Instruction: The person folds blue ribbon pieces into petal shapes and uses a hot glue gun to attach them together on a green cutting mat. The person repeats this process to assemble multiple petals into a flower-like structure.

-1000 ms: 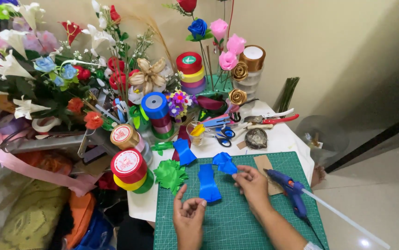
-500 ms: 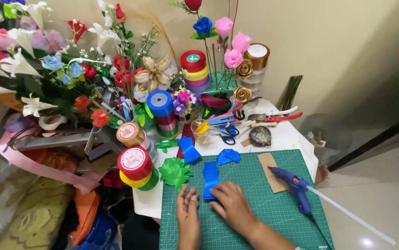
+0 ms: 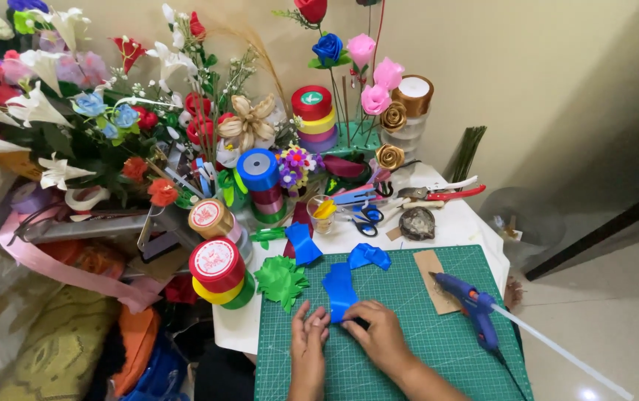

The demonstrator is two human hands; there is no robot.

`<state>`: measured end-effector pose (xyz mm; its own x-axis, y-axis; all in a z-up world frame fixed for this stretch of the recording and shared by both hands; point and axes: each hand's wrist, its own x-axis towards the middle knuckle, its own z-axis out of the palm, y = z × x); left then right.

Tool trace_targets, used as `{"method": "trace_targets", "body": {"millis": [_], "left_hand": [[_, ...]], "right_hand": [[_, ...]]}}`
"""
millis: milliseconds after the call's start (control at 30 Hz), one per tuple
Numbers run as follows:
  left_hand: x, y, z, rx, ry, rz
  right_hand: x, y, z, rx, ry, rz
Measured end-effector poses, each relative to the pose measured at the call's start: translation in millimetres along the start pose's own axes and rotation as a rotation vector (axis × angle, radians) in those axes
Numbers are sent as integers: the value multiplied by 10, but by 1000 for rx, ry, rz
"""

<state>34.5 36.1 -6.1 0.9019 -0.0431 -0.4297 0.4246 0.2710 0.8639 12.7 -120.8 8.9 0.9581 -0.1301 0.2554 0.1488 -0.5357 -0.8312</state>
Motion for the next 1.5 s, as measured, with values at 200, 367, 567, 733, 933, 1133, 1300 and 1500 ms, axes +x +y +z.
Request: {"method": "trace_targets", "body": {"millis": [200,367,567,733,933,1133,1300,1500], "left_hand": [[-87,175,69,189,-1,83],[30,76,42,445,-4,353],[166,-138,226,1023,-172,999],[287,-113,518,1324,-333,1178],[646,-212,378,1331,-284,1080],[347,-57,236,1147,-259,1177],[433,91,122,957,-75,1068],[910,122,67,933,-201,944]], "right_hand": [[-9,105,-150,354,159,303],[-127,89,-485,480,251,551],[-508,263,-661,716,387,681],[-796,819,-564,667,387,644],[-1047,742,-710,675,428,721],[-1219,527,-849,863,409,830],[-1123,597,-763,750,421,866],[-1101,516,-682,761,362,987]]}}
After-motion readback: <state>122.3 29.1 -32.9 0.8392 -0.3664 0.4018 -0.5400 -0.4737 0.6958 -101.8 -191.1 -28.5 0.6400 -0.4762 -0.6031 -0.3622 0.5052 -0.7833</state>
